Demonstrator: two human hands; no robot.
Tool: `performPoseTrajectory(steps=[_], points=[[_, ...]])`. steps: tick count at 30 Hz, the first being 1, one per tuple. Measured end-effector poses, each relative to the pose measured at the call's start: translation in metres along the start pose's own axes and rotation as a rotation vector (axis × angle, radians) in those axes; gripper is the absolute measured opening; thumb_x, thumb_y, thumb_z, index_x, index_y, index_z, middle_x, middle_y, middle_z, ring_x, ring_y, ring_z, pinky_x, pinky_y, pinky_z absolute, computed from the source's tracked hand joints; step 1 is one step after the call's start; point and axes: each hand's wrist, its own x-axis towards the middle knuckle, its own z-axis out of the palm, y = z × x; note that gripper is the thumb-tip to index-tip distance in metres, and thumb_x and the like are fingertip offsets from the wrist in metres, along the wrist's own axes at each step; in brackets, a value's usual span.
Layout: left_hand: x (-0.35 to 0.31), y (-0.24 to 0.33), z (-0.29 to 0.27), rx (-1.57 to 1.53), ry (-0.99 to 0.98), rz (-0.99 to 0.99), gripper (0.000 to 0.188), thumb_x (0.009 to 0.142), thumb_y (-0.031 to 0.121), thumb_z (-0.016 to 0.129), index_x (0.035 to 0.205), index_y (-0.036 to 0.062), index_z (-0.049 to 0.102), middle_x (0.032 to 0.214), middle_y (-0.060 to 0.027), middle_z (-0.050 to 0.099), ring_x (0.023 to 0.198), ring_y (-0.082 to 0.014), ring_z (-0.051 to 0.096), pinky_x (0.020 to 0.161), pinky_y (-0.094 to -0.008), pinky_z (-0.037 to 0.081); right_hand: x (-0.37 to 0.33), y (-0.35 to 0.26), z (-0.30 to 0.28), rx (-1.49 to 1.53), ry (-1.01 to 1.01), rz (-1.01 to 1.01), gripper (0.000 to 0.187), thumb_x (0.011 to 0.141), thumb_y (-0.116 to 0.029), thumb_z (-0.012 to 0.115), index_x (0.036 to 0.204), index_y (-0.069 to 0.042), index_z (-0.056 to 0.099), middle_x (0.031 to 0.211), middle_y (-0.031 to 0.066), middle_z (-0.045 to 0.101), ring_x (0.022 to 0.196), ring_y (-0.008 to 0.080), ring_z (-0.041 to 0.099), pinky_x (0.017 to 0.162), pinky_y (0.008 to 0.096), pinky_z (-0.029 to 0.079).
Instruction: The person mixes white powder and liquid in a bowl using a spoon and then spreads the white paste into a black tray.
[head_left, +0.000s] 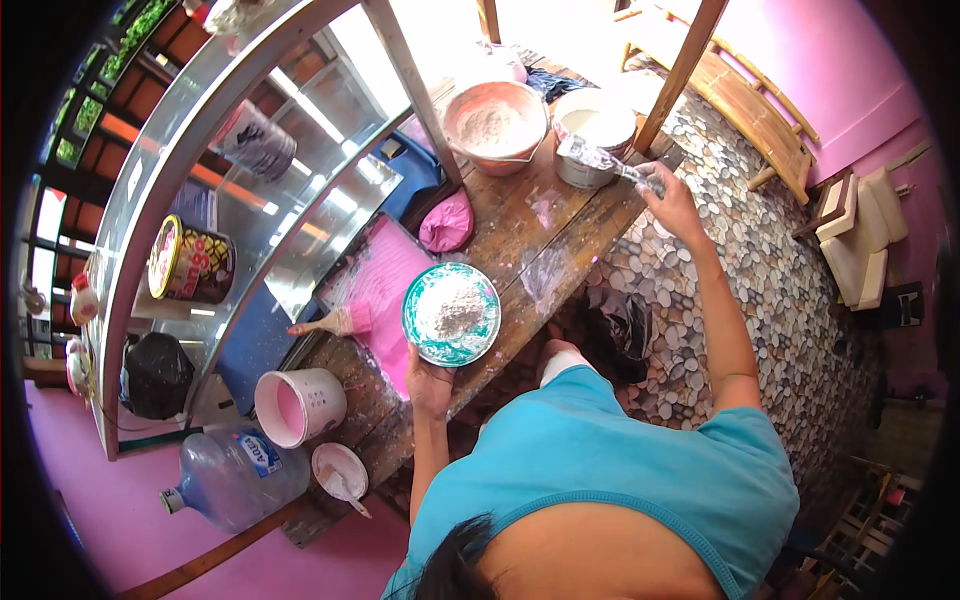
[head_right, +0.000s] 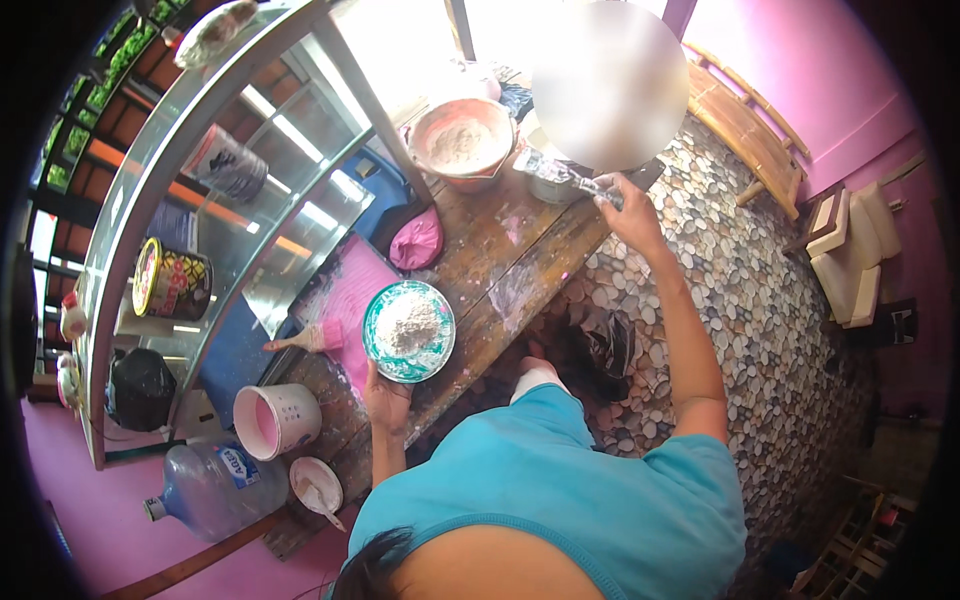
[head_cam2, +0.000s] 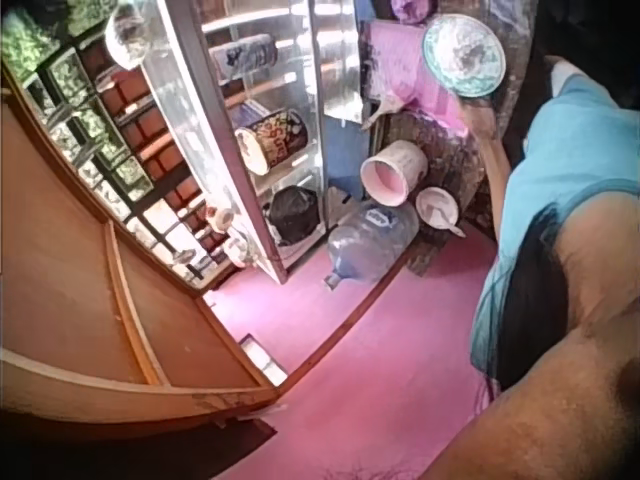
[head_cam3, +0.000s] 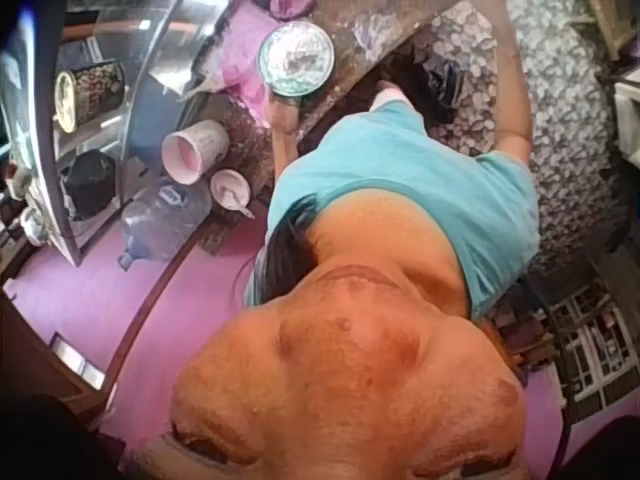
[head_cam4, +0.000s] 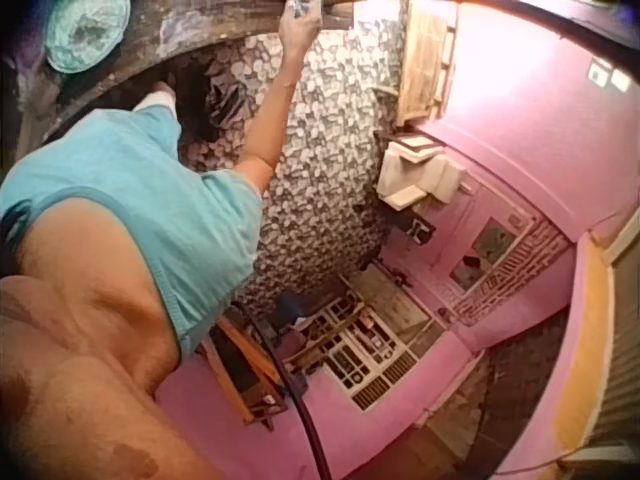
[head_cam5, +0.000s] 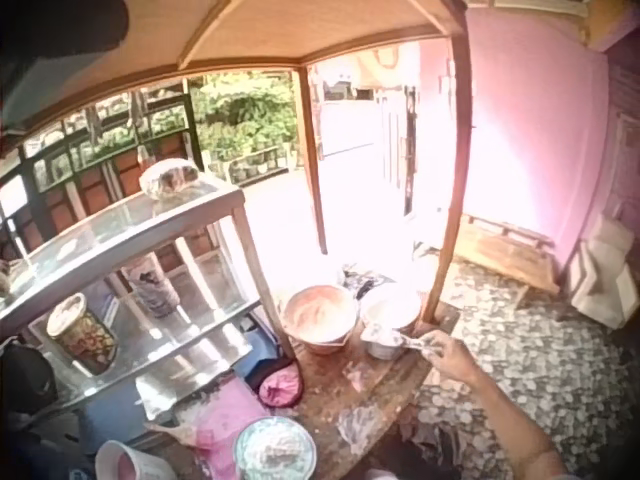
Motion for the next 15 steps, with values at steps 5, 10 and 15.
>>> performPoseTrajectory(steps=[5, 10, 15], points=[[0.090, -0.055, 0.065, -0.016, -0.077, -0.095, 0.041, 0.098, 0.029, 0.032, 0.132, 0.0058, 0.035, 0.135, -0.0138, 0.042, 0.122, -0.0297, 0.044, 0.101, -0.0478, 0.038, 0.118, 0.072, -0.019, -0.277, 0.041, -0.131, 0.023, 0.079, -0.012, 0.058, 0.102, -0.010, 0.062, 0.096, 0.0119, 0.063, 0.090, 0.0290, 0.058, 0.081, 0.0378, 0.044], [0.152, -0.090, 0.120, -0.022, -0.125, -0.112, 0.041, 0.098, 0.031, 0.032, 0.130, 0.0059, 0.038, 0.132, -0.0118, 0.045, 0.118, -0.0270, 0.048, 0.097, -0.0462, 0.042, 0.182, 0.112, 0.014, -0.369, -0.055, -0.257, 0.028, 0.073, -0.013, 0.055, 0.099, -0.011, 0.065, 0.092, 0.0115, 0.062, 0.094, 0.0312, 0.051, 0.088, 0.0435, 0.038], [0.172, -0.096, 0.140, 0.036, -0.075, -0.126, 0.042, 0.098, 0.032, 0.031, 0.132, 0.0073, 0.037, 0.131, -0.0101, 0.047, 0.116, -0.0260, 0.050, 0.095, -0.0434, 0.044, 0.214, 0.125, 0.035, -0.453, -0.186, -0.270, 0.028, 0.072, -0.010, 0.053, 0.098, -0.011, 0.065, 0.093, 0.0118, 0.061, 0.097, 0.0305, 0.049, 0.087, 0.0446, 0.037]])
